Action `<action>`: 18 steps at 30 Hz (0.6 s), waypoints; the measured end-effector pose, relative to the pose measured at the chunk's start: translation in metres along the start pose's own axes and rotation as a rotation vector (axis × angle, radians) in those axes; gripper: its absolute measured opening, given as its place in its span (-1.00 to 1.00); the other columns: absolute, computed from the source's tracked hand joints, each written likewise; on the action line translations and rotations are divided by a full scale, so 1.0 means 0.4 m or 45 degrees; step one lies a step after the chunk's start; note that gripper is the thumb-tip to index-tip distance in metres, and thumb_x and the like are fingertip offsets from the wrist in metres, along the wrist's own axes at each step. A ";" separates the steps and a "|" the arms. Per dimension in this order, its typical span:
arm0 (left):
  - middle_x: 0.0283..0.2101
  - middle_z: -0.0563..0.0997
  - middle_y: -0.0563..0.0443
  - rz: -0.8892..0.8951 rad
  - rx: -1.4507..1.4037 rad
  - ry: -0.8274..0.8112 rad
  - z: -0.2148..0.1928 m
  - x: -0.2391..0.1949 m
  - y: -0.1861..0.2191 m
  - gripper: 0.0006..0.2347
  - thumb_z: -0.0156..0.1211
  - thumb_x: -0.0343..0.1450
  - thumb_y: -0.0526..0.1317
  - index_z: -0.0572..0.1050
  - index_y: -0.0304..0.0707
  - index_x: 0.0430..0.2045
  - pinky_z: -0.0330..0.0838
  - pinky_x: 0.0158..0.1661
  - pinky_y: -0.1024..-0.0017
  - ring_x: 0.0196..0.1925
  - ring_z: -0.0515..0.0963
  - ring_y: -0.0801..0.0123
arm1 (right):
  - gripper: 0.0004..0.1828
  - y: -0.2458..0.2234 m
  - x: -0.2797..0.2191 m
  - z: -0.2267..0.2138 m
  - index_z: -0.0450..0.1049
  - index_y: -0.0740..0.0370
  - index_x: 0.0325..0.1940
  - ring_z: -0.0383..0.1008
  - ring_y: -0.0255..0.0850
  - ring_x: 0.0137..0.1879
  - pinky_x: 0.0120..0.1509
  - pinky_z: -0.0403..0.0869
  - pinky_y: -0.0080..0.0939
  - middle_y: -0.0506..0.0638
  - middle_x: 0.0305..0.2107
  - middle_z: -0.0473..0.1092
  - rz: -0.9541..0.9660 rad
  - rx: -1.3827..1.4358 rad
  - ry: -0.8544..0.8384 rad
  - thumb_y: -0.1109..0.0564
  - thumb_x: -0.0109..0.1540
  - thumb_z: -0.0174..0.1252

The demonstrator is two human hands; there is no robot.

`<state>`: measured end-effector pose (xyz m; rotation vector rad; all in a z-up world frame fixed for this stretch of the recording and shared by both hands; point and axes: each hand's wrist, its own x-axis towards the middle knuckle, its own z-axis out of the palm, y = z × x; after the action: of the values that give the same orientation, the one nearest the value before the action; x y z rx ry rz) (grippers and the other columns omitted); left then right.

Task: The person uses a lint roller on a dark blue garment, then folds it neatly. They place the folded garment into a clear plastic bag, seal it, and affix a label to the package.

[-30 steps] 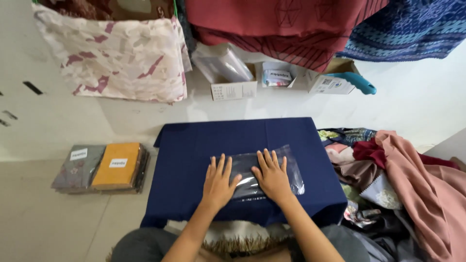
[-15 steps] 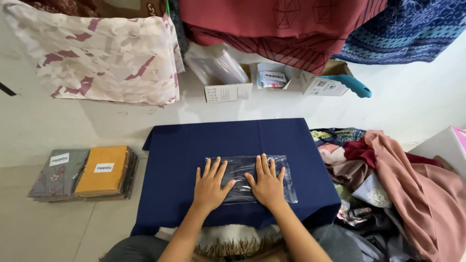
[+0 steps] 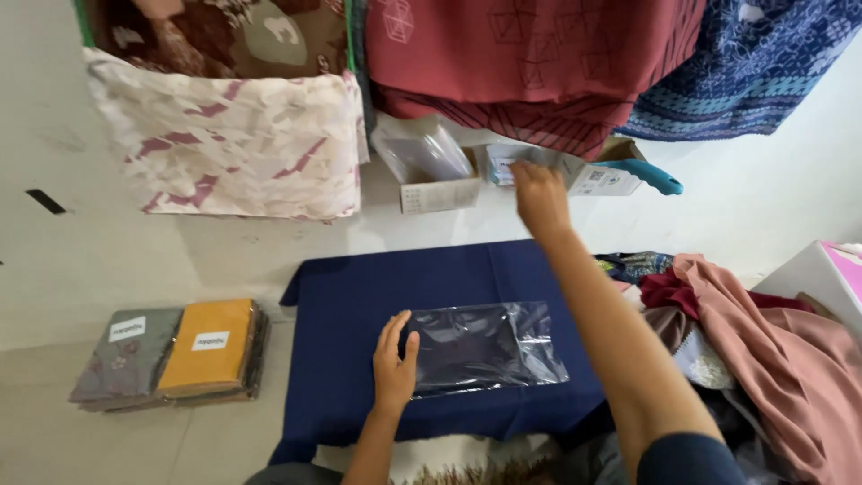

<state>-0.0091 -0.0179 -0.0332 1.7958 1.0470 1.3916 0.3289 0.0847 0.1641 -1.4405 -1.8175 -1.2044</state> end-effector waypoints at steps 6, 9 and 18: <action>0.05 0.66 -0.04 0.009 -0.144 0.082 -0.002 -0.001 0.001 -0.63 -0.05 0.52 -0.01 0.58 -0.23 0.02 0.39 0.19 0.38 0.15 0.61 0.27 | -0.75 0.084 -0.011 0.088 0.55 0.01 -0.24 0.51 -0.01 -0.48 0.54 0.22 0.13 -0.01 -0.59 0.46 -0.142 -0.253 -0.192 0.25 0.06 0.12; 0.04 0.66 0.07 -0.159 -0.170 0.042 -0.011 0.007 0.025 -0.60 -0.08 0.50 0.05 0.57 -0.13 0.07 0.46 0.08 0.45 0.05 0.64 0.39 | -0.86 0.061 0.004 0.048 0.40 0.05 -0.49 0.47 -0.06 -0.47 0.33 0.37 0.16 -0.03 -0.64 0.41 -0.208 -0.333 -0.063 0.27 0.03 0.16; 0.10 0.65 0.07 -0.271 -0.226 0.023 -0.030 0.018 0.066 -0.54 -0.13 0.48 0.11 0.57 -0.12 0.06 0.43 0.19 0.41 0.22 0.59 0.36 | -0.62 0.033 0.011 0.005 0.27 0.02 -0.56 0.36 -0.16 -0.51 0.06 0.34 -0.05 -0.14 -0.71 0.24 -0.122 -0.289 0.269 0.47 -0.08 0.20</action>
<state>-0.0142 -0.0244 -0.0044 1.5013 1.0551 1.3281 0.3405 0.0891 0.1709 -1.2978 -1.6640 -1.5904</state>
